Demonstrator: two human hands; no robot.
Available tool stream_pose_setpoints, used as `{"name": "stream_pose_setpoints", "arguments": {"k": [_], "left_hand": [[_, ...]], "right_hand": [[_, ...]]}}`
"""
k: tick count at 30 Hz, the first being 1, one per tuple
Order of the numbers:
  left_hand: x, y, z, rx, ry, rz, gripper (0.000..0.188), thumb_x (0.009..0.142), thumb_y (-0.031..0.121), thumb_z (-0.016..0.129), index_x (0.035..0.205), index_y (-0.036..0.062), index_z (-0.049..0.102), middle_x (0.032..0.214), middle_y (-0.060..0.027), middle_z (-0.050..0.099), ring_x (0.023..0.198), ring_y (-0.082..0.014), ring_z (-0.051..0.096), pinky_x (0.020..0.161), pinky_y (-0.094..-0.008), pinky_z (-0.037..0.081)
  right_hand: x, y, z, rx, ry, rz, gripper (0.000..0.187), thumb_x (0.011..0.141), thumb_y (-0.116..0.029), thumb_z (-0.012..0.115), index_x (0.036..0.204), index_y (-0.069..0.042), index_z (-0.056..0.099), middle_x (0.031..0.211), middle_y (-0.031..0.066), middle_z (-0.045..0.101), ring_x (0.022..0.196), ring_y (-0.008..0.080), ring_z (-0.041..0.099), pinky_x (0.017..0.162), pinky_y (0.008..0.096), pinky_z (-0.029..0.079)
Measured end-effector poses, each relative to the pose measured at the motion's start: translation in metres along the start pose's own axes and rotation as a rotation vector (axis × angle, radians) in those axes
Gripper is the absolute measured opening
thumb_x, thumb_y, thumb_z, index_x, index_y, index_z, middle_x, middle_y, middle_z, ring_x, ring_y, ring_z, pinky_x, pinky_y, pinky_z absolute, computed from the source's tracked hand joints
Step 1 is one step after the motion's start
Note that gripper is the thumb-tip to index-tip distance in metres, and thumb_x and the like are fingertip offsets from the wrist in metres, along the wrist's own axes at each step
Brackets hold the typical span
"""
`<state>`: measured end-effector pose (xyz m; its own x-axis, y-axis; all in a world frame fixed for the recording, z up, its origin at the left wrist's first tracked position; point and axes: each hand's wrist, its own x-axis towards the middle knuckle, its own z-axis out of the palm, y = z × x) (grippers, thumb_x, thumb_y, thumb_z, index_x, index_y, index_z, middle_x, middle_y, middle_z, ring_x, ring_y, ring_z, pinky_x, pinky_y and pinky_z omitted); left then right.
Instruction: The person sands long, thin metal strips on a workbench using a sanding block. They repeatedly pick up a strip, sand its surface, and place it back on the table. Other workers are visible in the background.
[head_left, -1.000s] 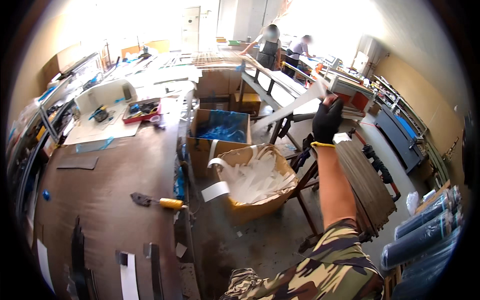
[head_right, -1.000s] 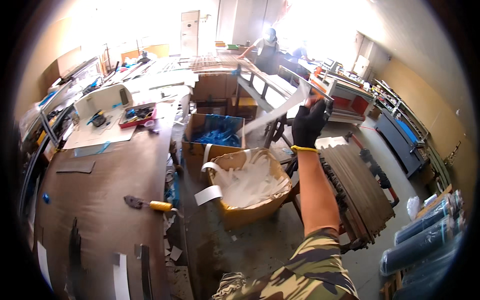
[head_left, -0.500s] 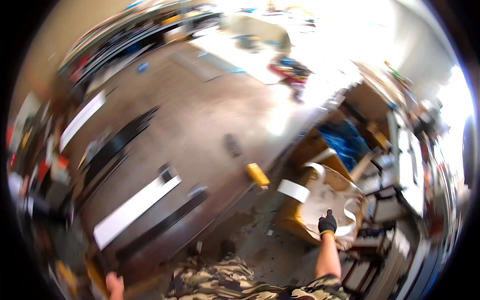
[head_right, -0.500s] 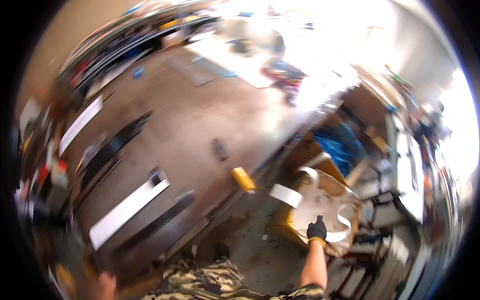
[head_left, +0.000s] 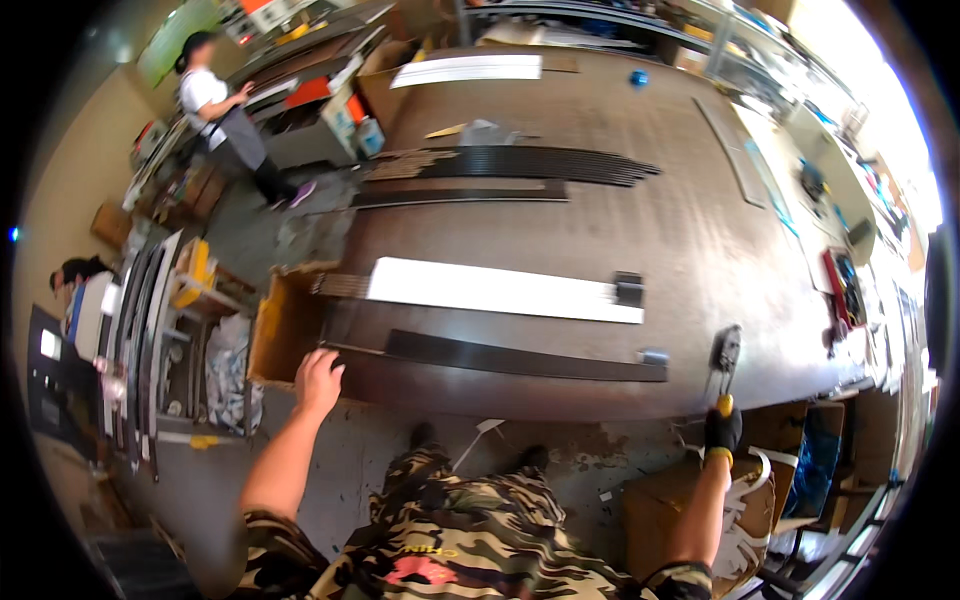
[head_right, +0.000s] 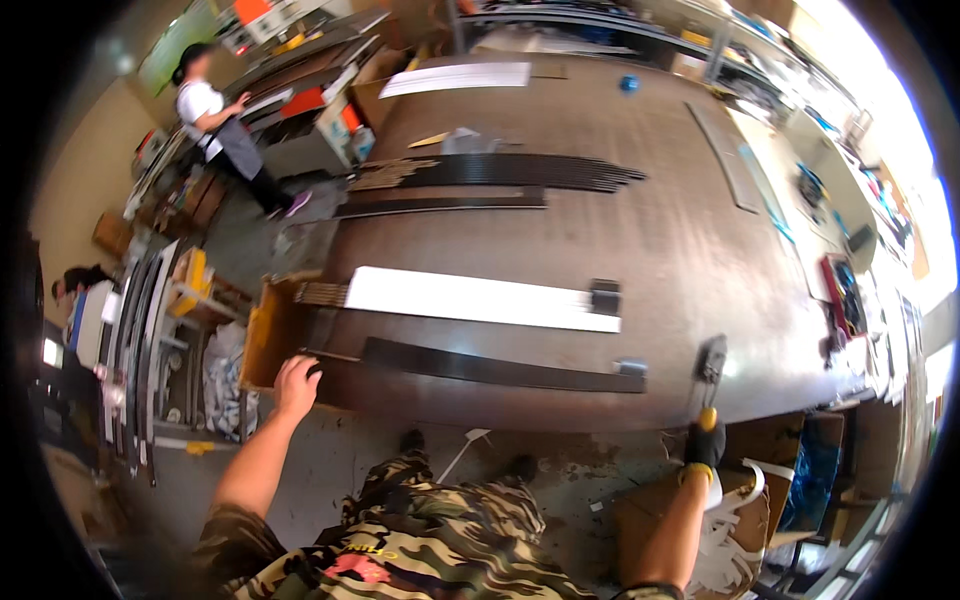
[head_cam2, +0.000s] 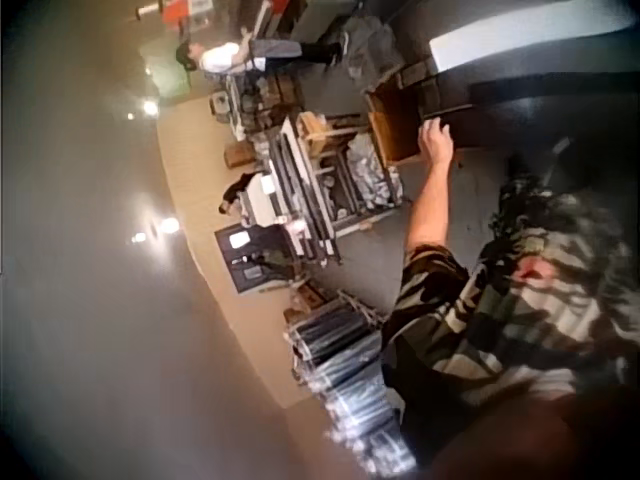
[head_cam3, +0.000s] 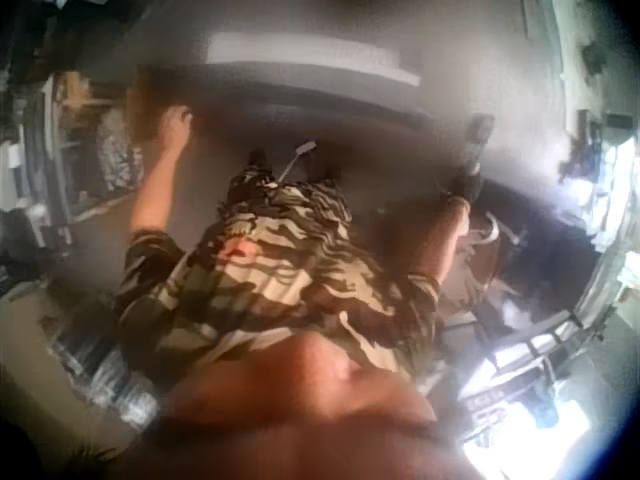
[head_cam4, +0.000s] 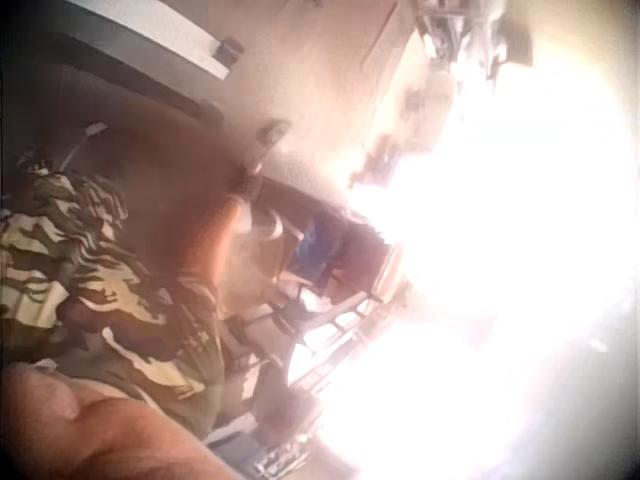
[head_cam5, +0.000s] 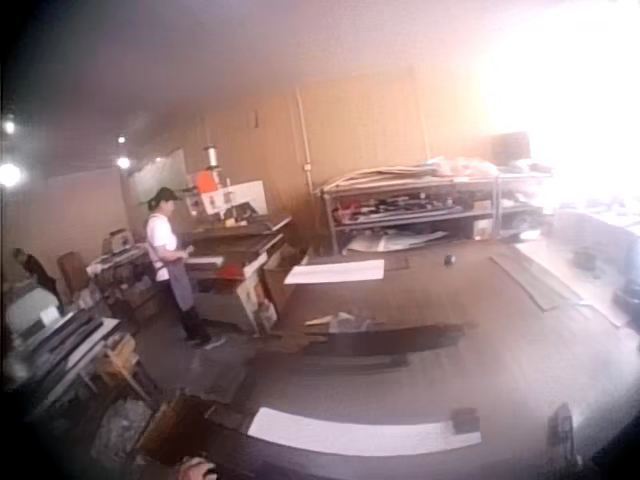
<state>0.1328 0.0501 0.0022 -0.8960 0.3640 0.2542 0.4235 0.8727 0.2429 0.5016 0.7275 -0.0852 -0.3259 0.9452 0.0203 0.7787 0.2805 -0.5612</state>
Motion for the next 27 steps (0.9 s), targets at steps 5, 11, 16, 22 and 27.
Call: {"name": "stream_pose_setpoints", "arguments": {"k": [5, 11, 16, 22, 27], "left_hand": [[0.050, -0.068, -0.008, 0.002, -0.122, 0.193, 0.022, 0.074, 0.007, 0.073, 0.096, 0.0029, 0.070, 0.094, -0.0095, 0.064, 0.093, -0.0305, 0.060, 0.083, -0.0403, 0.050], [0.071, -0.115, 0.014, -0.222, -0.254, 0.433, 0.004, 0.076, 0.009, 0.069, 0.079, 0.0057, 0.070, 0.081, -0.0050, 0.062, 0.083, -0.0267, 0.061, 0.072, -0.0396, 0.051], [0.076, -0.120, 0.029, -0.334, -0.211, 0.457, 0.004, 0.078, 0.009, 0.066, 0.076, 0.0066, 0.066, 0.078, -0.0045, 0.061, 0.080, -0.0275, 0.059, 0.069, -0.0402, 0.050], [0.084, -0.120, 0.023, -0.482, -0.299, 0.287, 0.007, 0.070, 0.007, 0.073, 0.072, 0.0027, 0.067, 0.074, -0.0107, 0.062, 0.077, -0.0306, 0.062, 0.068, -0.0398, 0.049], [0.097, -0.117, 0.019, -0.417, -0.451, 0.259, 0.010, 0.067, 0.005, 0.076, 0.073, 0.0026, 0.069, 0.074, -0.0125, 0.063, 0.072, -0.0309, 0.063, 0.065, -0.0392, 0.050]], "right_hand": [[-0.146, -0.041, 0.027, 0.635, -0.146, -0.058, 0.036, 0.082, -0.007, 0.072, 0.114, -0.007, 0.054, 0.085, 0.0033, 0.059, 0.072, 0.0145, 0.059, 0.065, 0.0275, 0.051], [-0.290, -0.230, 0.054, 0.240, -0.274, 0.185, 0.030, 0.089, -0.030, 0.069, 0.102, -0.005, 0.058, 0.075, 0.0087, 0.060, 0.071, 0.0198, 0.061, 0.066, 0.0340, 0.050], [-0.391, -0.331, 0.132, 0.075, -0.604, -0.246, 0.041, 0.092, -0.038, 0.062, 0.114, -0.005, 0.056, 0.088, 0.0228, 0.067, 0.083, 0.0422, 0.065, 0.070, 0.0472, 0.050], [-0.417, -0.414, 0.142, -0.185, -0.801, -0.477, 0.047, 0.093, -0.052, 0.052, 0.117, -0.011, 0.056, 0.088, 0.0220, 0.069, 0.084, 0.0428, 0.066, 0.072, 0.0513, 0.051], [-0.332, -0.272, 0.088, -0.057, -0.570, -0.160, 0.048, 0.088, -0.051, 0.063, 0.108, -0.008, 0.062, 0.086, 0.0206, 0.068, 0.085, 0.0427, 0.065, 0.072, 0.0492, 0.049]]}}
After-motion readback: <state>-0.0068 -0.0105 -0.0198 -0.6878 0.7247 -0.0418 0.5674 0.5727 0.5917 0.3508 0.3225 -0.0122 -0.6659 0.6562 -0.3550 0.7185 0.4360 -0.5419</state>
